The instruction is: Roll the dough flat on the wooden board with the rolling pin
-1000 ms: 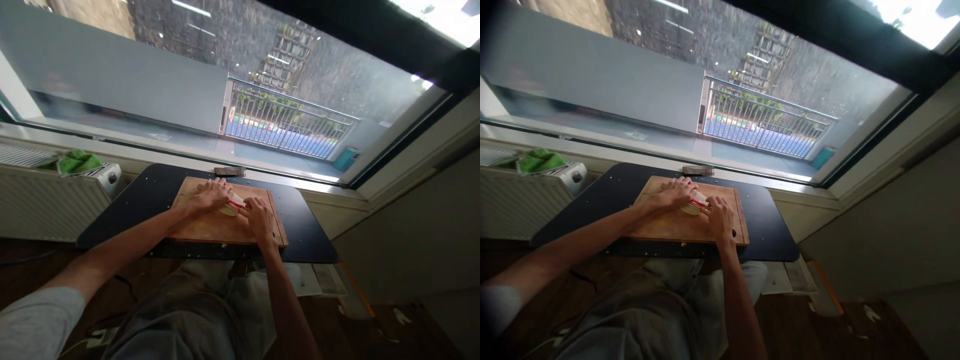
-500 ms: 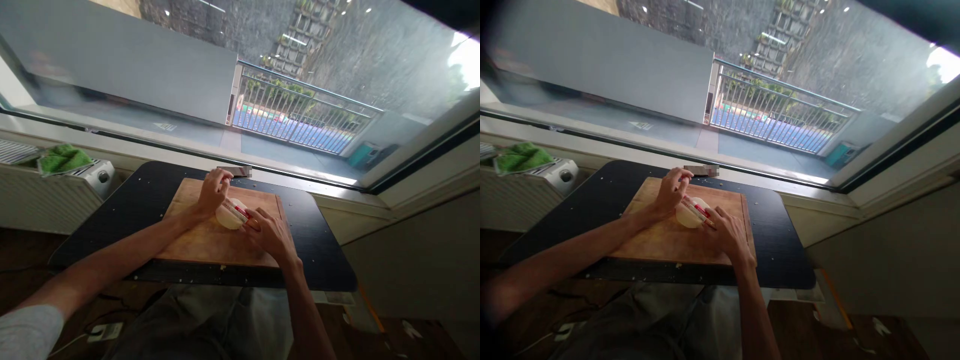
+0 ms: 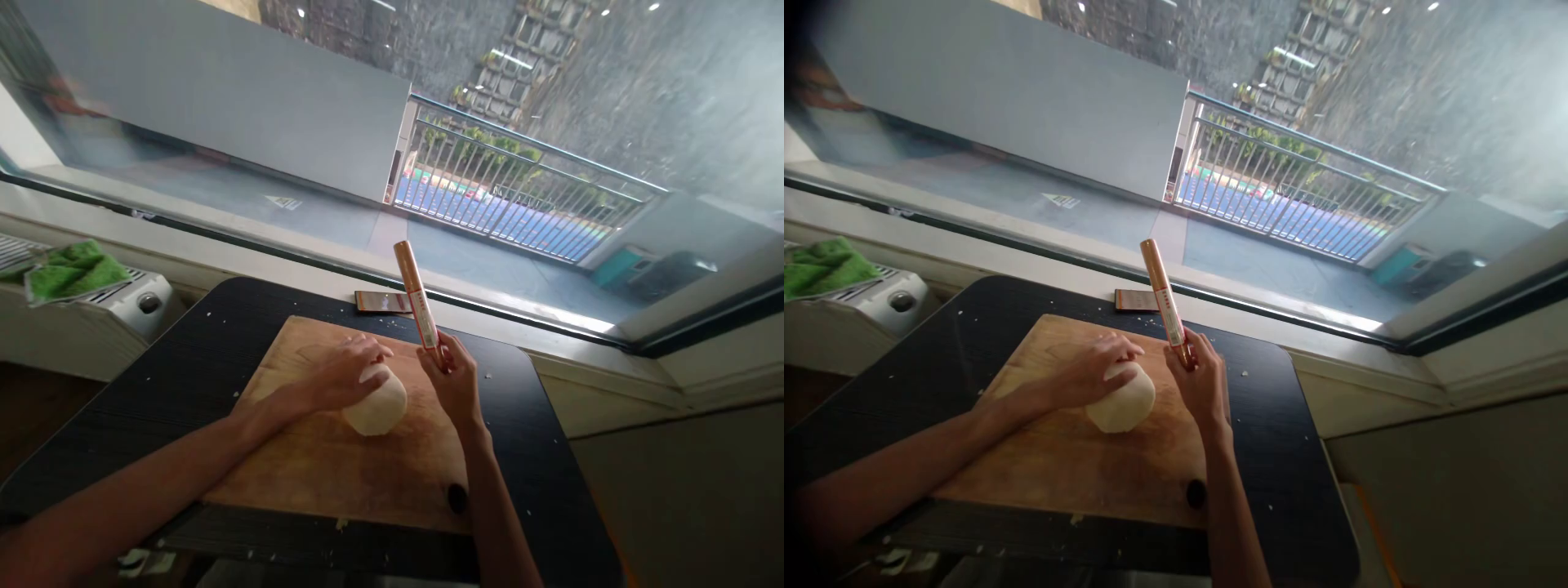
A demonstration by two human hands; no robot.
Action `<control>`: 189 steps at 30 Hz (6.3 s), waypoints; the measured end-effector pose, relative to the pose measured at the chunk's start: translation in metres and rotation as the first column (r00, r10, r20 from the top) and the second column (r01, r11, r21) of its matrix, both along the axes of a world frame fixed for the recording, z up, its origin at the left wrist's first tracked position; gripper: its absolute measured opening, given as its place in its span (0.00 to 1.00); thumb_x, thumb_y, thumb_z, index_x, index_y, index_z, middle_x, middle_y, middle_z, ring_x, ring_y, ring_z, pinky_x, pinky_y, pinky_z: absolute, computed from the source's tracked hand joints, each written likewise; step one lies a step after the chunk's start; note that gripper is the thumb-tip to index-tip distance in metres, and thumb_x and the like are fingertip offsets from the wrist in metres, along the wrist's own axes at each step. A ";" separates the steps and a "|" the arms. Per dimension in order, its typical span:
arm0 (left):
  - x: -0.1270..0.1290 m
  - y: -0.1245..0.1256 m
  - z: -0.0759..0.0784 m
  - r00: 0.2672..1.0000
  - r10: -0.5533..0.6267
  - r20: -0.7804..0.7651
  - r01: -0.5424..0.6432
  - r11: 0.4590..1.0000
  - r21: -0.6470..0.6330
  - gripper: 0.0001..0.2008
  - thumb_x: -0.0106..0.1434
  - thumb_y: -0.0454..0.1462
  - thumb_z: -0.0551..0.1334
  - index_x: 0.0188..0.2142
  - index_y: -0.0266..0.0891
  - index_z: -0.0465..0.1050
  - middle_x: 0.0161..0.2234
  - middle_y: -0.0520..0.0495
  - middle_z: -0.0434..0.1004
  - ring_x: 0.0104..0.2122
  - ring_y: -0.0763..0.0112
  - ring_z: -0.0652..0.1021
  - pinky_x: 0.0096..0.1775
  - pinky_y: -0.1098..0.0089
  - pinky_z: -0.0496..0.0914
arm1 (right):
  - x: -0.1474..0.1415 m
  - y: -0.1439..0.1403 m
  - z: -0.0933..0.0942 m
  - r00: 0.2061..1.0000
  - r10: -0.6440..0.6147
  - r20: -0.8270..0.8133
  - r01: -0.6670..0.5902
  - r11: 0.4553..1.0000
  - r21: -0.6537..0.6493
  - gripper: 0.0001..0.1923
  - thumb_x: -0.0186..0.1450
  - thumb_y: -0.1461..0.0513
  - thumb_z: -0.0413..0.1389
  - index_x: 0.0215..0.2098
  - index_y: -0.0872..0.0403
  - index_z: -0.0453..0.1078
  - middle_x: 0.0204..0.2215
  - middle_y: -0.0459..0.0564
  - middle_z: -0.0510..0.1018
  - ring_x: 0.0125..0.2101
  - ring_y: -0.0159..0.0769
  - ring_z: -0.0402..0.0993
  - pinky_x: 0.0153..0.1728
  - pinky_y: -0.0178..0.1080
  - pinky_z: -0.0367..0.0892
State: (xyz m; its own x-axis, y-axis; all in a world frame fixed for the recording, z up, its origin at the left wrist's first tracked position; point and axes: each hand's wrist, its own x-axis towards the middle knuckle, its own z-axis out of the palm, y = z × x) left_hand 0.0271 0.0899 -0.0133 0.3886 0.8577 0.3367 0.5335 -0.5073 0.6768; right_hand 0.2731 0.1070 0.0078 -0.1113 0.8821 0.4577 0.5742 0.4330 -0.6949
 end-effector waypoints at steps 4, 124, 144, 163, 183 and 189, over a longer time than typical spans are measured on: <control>0.000 -0.005 0.003 0.986 -0.032 -0.166 0.039 0.998 0.040 0.21 0.69 0.48 0.68 0.57 0.42 0.77 0.50 0.40 0.79 0.53 0.50 0.76 0.57 0.50 0.70 | 0.002 -0.013 -0.009 0.995 -0.029 0.096 0.026 0.999 0.031 0.19 0.73 0.51 0.62 0.58 0.47 0.78 0.41 0.49 0.82 0.35 0.37 0.77 0.38 0.40 0.75; -0.074 -0.049 -0.004 0.922 -0.011 -0.387 0.064 0.990 0.124 0.20 0.80 0.41 0.51 0.62 0.46 0.75 0.65 0.43 0.73 0.68 0.57 0.69 0.70 0.55 0.67 | -0.001 -0.094 -0.013 0.713 -0.097 0.695 0.079 0.995 0.058 0.32 0.74 0.67 0.48 0.76 0.55 0.65 0.73 0.60 0.70 0.76 0.54 0.56 0.74 0.59 0.58; -0.063 0.009 0.019 0.869 0.239 -0.434 -0.105 0.945 0.311 0.18 0.74 0.36 0.52 0.54 0.41 0.77 0.53 0.39 0.78 0.54 0.53 0.76 0.58 0.52 0.74 | -0.026 -0.035 0.020 0.750 -0.235 0.618 0.350 0.934 -0.070 0.24 0.79 0.62 0.44 0.68 0.50 0.72 0.59 0.58 0.78 0.58 0.50 0.69 0.61 0.49 0.61; -0.066 -0.062 0.017 0.834 -0.084 -0.545 0.202 0.966 0.160 0.26 0.82 0.48 0.49 0.75 0.50 0.66 0.74 0.45 0.67 0.75 0.55 0.63 0.74 0.52 0.60 | -0.019 -0.103 -0.004 0.762 -0.198 0.616 0.283 0.958 -0.042 0.32 0.75 0.64 0.43 0.74 0.63 0.66 0.71 0.60 0.72 0.74 0.51 0.62 0.74 0.53 0.59; -0.069 0.027 -0.004 0.804 0.039 -0.593 0.185 0.932 0.312 0.25 0.79 0.38 0.49 0.67 0.34 0.73 0.68 0.33 0.72 0.74 0.47 0.64 0.73 0.42 0.60 | -0.027 -0.037 0.015 0.732 -0.221 0.645 0.380 0.918 -0.116 0.30 0.77 0.59 0.46 0.75 0.56 0.65 0.71 0.60 0.73 0.72 0.52 0.63 0.72 0.56 0.56; -0.065 -0.008 -0.003 0.836 0.048 -0.547 0.078 0.976 0.205 0.29 0.80 0.43 0.47 0.73 0.35 0.67 0.73 0.35 0.68 0.77 0.48 0.61 0.74 0.44 0.61 | -0.026 -0.065 0.009 0.717 -0.187 0.671 0.328 0.941 -0.089 0.34 0.74 0.63 0.46 0.77 0.59 0.63 0.74 0.60 0.67 0.76 0.53 0.57 0.75 0.57 0.53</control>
